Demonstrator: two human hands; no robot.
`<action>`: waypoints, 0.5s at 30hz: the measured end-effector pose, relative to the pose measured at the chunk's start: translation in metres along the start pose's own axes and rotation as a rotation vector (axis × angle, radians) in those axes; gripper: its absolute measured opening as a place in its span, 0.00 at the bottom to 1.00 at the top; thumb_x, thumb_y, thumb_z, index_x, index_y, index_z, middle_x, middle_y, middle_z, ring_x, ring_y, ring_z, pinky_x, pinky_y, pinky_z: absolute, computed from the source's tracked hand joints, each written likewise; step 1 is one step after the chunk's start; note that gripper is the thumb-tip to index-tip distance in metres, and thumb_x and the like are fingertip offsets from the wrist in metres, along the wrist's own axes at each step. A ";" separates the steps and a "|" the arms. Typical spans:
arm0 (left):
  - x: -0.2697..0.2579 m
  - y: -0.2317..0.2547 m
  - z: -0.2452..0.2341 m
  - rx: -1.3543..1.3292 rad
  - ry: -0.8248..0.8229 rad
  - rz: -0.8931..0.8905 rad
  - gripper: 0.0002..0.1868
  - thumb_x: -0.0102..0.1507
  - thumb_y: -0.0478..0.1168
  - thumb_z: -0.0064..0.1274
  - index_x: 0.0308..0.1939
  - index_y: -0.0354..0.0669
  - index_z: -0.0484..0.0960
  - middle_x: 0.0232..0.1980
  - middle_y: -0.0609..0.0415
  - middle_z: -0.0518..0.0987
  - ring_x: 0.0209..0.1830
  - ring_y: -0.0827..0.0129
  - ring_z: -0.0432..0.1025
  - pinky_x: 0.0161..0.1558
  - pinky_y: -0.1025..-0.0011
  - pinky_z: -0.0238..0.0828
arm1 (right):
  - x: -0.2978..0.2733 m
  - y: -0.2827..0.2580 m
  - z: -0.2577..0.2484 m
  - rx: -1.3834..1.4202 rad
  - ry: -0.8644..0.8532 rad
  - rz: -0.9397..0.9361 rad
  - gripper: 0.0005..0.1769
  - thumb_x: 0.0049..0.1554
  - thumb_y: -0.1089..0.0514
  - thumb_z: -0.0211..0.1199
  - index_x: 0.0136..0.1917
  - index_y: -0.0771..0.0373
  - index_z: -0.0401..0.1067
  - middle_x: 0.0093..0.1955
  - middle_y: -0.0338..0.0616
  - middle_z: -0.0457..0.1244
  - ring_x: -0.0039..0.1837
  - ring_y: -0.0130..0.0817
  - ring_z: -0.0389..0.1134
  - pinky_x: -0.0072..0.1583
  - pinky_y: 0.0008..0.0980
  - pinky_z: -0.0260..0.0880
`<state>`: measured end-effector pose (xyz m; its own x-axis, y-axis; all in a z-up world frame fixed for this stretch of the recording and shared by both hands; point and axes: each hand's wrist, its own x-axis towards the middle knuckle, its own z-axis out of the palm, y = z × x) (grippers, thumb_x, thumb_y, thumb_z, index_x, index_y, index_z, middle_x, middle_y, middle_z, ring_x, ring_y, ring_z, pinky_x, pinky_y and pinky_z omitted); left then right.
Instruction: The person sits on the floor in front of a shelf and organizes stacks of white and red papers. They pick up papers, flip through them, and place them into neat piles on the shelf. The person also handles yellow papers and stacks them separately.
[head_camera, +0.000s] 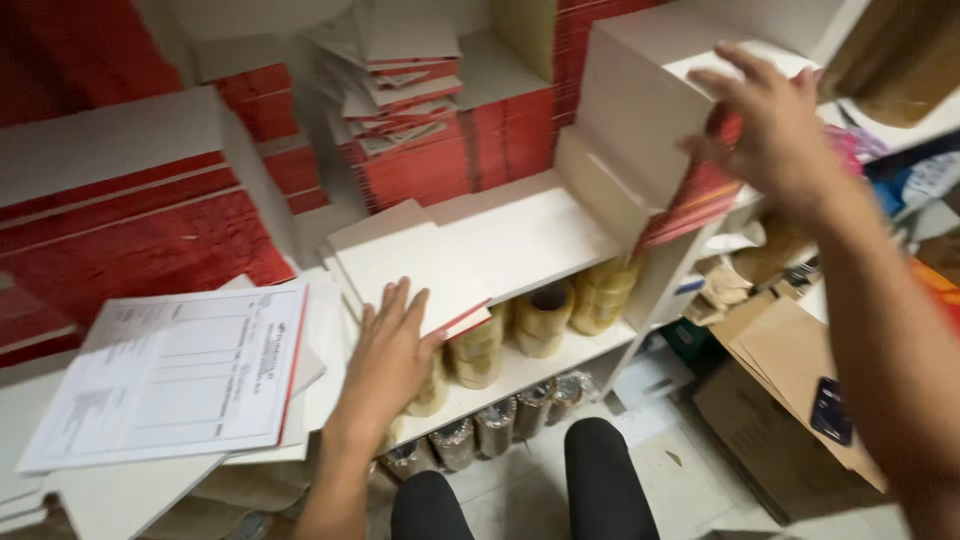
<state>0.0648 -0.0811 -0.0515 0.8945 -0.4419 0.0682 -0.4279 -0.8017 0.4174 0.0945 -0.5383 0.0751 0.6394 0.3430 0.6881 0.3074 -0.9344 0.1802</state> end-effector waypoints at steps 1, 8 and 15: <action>-0.002 0.003 -0.002 0.007 -0.008 -0.029 0.34 0.71 0.51 0.39 0.78 0.44 0.53 0.84 0.42 0.42 0.84 0.52 0.35 0.79 0.51 0.26 | 0.006 0.020 -0.014 0.022 -0.221 0.132 0.40 0.55 0.45 0.68 0.76 0.63 0.68 0.80 0.65 0.55 0.80 0.55 0.54 0.63 0.72 0.50; 0.005 0.009 -0.009 0.057 -0.111 -0.067 0.34 0.72 0.52 0.36 0.79 0.43 0.48 0.84 0.41 0.38 0.85 0.51 0.31 0.79 0.49 0.25 | 0.056 -0.005 -0.091 0.327 -0.514 0.655 0.29 0.51 0.50 0.71 0.66 0.55 0.76 0.69 0.34 0.66 0.75 0.26 0.60 0.72 0.29 0.52; -0.004 0.043 -0.034 -0.181 -0.049 -0.196 0.38 0.69 0.62 0.34 0.79 0.49 0.53 0.85 0.53 0.42 0.84 0.51 0.33 0.78 0.46 0.29 | 0.020 0.020 -0.035 0.258 0.110 0.225 0.09 0.81 0.61 0.67 0.55 0.66 0.77 0.39 0.35 0.56 0.43 0.25 0.53 0.45 0.29 0.52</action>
<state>0.0473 -0.0997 -0.0028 0.9488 -0.3075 -0.0720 -0.2127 -0.7907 0.5741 0.0888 -0.5539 0.1175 0.6361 0.1064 0.7642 0.3448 -0.9253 -0.1581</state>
